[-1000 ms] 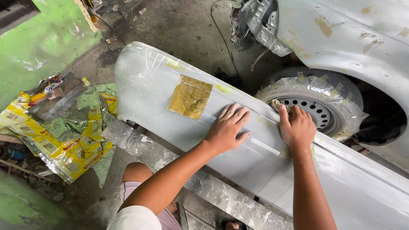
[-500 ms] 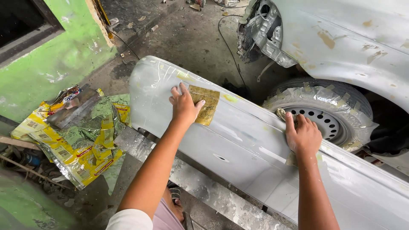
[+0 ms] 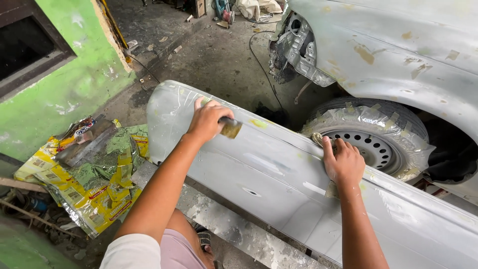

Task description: The person sands a white car bumper with a sanding block and wipes the surface with a cloth. The bumper is placed on a metal stand next to a vehicle.

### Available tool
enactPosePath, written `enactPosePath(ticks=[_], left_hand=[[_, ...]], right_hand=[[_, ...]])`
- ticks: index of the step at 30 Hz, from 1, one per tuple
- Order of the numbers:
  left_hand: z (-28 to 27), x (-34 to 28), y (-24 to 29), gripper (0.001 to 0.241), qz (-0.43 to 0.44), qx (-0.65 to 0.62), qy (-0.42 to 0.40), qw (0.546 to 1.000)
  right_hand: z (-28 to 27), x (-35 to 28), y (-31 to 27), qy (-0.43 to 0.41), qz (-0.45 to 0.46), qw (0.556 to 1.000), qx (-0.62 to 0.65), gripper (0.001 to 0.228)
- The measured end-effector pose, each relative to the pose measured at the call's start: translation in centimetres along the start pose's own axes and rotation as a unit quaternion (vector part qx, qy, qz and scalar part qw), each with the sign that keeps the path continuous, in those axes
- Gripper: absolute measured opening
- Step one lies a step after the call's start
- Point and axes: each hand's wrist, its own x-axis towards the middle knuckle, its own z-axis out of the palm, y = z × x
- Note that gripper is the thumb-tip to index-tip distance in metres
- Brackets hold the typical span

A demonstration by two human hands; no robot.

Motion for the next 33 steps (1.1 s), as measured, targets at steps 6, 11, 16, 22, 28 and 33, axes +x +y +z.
enactPosePath(ticks=[6, 11, 16, 22, 28, 33], left_hand=[[0.2, 0.1, 0.6, 0.023, 0.062, -0.106, -0.007, 0.992], [0.1, 1.8, 0.9, 0.019, 0.061, -0.133, -0.022, 0.989], [1.9, 3.0, 2.1, 0.016, 0.060, -0.129, -0.050, 0.989], [5.2, 4.6, 11.0, 0.016, 0.145, -0.149, -0.060, 0.976], [4.3, 4.3, 7.9, 0.018, 0.151, -0.152, -0.047, 0.976], [-0.4, 2.7, -4.6, 0.014, 0.040, -0.077, -0.068, 0.994]], right_hand=[[0.6, 0.6, 0.1, 0.001, 0.000, 1.000, -0.017, 0.072], [0.3, 0.3, -0.2, 0.009, -0.001, 1.000, -0.016, 0.070], [0.6, 0.2, -0.4, 0.015, -0.004, 0.999, -0.031, 0.068], [1.1, 0.7, -0.1, 0.023, -0.014, 0.999, -0.047, 0.069], [0.8, 0.3, 0.6, 0.022, -0.025, 0.999, -0.028, 0.067], [1.3, 0.6, 0.3, 0.019, -0.016, 0.999, -0.028, 0.065]])
